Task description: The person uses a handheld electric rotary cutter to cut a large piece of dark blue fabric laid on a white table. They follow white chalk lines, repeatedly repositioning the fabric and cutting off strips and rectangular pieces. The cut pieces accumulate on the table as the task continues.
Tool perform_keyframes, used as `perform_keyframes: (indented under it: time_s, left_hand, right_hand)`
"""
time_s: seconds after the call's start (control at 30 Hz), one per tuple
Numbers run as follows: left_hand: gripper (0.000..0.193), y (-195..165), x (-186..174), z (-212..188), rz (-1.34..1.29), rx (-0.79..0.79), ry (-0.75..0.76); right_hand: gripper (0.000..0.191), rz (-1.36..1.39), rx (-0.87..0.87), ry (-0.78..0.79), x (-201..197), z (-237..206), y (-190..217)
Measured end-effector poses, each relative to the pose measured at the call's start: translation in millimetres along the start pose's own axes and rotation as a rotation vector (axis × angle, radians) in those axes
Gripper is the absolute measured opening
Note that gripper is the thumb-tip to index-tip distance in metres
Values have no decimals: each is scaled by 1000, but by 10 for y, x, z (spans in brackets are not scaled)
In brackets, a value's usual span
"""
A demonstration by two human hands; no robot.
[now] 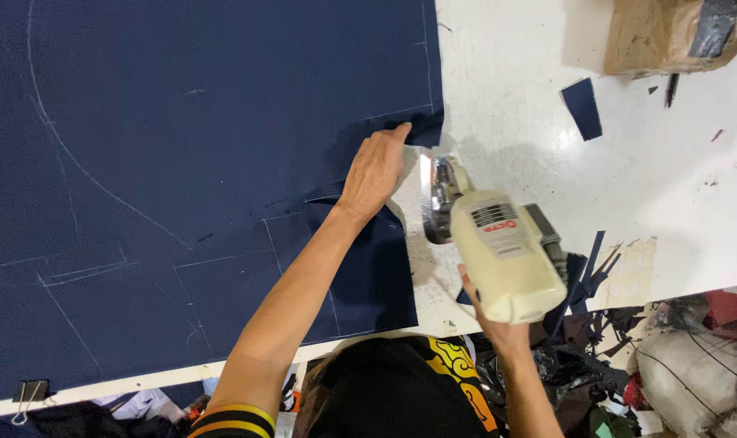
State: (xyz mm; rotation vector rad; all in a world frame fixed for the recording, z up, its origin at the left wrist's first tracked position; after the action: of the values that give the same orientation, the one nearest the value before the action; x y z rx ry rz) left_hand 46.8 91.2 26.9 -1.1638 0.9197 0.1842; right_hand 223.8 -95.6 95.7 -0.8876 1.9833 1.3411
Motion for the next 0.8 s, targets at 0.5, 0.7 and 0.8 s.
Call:
perform_keyframes:
  time_s: [0.5, 0.7, 0.8]
  left_hand:
    - [63, 446, 92, 272, 441, -100, 261]
    - [64, 444, 46, 228, 428, -88, 255]
    - [64, 466, 104, 274, 413, -110, 279]
  right_hand:
    - [32, 318, 537, 115, 141, 5, 48]
    - [34, 178, 235, 108, 61, 39, 264]
    - [32, 150, 405, 183, 136, 53, 21]
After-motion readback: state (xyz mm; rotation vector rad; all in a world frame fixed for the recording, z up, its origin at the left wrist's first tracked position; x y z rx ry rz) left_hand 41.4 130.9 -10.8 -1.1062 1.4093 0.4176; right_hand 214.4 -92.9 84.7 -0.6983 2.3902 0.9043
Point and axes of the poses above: each hand's wrist, its own z-axis towards the middle knuckle, its own x-axis out of the palm, y = z × x, the point moved 8 cm from there along z, towards the middle knuckle, and after that the axes turned 9 degrees about y, right-handed, at the moved point
